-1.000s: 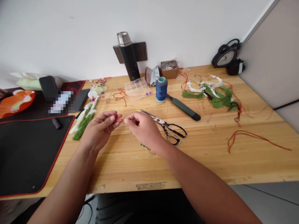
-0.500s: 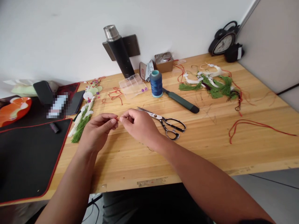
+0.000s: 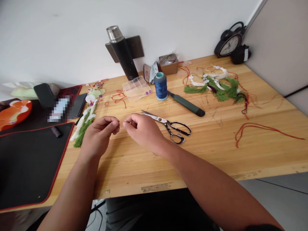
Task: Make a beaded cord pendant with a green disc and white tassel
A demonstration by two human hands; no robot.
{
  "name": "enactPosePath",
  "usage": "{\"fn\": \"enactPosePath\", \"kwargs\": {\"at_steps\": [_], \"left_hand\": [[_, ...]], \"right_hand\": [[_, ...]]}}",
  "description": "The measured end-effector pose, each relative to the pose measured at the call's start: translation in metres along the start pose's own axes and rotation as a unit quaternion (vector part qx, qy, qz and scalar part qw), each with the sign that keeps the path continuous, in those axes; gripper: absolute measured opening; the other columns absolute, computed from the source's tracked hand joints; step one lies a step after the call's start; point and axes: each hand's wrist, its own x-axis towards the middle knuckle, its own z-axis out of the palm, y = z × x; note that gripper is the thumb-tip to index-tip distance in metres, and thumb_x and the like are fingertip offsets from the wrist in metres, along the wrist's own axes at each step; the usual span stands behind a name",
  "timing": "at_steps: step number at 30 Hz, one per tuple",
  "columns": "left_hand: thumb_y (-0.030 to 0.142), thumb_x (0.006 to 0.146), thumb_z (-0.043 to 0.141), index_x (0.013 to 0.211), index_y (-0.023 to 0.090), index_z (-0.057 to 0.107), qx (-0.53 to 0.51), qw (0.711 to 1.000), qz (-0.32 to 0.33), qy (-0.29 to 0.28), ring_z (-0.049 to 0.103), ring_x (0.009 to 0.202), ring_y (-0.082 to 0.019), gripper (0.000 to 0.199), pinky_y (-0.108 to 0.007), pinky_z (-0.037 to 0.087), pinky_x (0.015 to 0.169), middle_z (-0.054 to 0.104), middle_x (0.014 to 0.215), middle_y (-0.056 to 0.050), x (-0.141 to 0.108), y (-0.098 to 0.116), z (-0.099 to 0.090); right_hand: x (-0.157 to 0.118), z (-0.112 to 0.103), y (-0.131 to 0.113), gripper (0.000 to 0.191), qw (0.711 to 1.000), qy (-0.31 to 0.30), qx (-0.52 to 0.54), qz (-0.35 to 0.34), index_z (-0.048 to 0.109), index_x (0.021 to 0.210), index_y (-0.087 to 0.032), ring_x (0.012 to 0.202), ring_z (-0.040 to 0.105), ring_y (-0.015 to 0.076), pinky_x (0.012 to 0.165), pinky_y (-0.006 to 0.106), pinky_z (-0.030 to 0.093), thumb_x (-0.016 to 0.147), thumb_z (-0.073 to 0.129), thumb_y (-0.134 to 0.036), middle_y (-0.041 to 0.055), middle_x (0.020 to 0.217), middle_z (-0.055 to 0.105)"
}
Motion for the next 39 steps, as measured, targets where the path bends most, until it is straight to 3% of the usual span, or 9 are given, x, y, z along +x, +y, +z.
{"fn": "enactPosePath", "kwargs": {"at_steps": [17,27,39], "left_hand": [[0.046,0.096,0.080,0.090,0.021,0.075,0.116,0.993,0.019,0.001,0.055,0.067,-0.015,0.027,-0.029,0.045,0.067,0.064,0.072,0.000,0.0014,-0.0013,-0.0012],[0.043,0.098,0.080,0.094,0.020,0.077,0.061,0.998,0.002,-0.028,0.054,0.070,-0.015,0.023,-0.029,0.043,0.067,0.064,0.074,0.000,0.0007,-0.0018,-0.0039],[0.042,0.090,0.086,0.089,0.019,0.077,0.011,1.000,-0.011,0.008,0.053,0.066,-0.014,0.024,-0.028,0.041,0.063,0.063,0.070,-0.001,0.0027,0.0038,-0.0023]], "right_hand": [[0.0005,0.0006,0.0003,0.016,1.000,-0.009,-0.007,0.001,0.075,0.096,-0.021,0.069,0.057,0.0140,0.069,0.031,0.043,0.103,0.069,-0.034,-0.0016,0.081,0.071],[0.0005,-0.0005,-0.0011,0.016,1.000,-0.009,-0.020,0.000,0.073,0.092,-0.021,0.073,0.059,0.0154,0.071,0.031,0.043,0.103,0.068,-0.032,-0.0009,0.083,0.071],[0.0017,-0.0006,-0.0007,0.015,1.000,-0.011,-0.012,0.022,0.073,0.093,-0.021,0.069,0.058,0.0143,0.069,0.031,0.043,0.102,0.068,-0.032,-0.0017,0.081,0.070]]}}
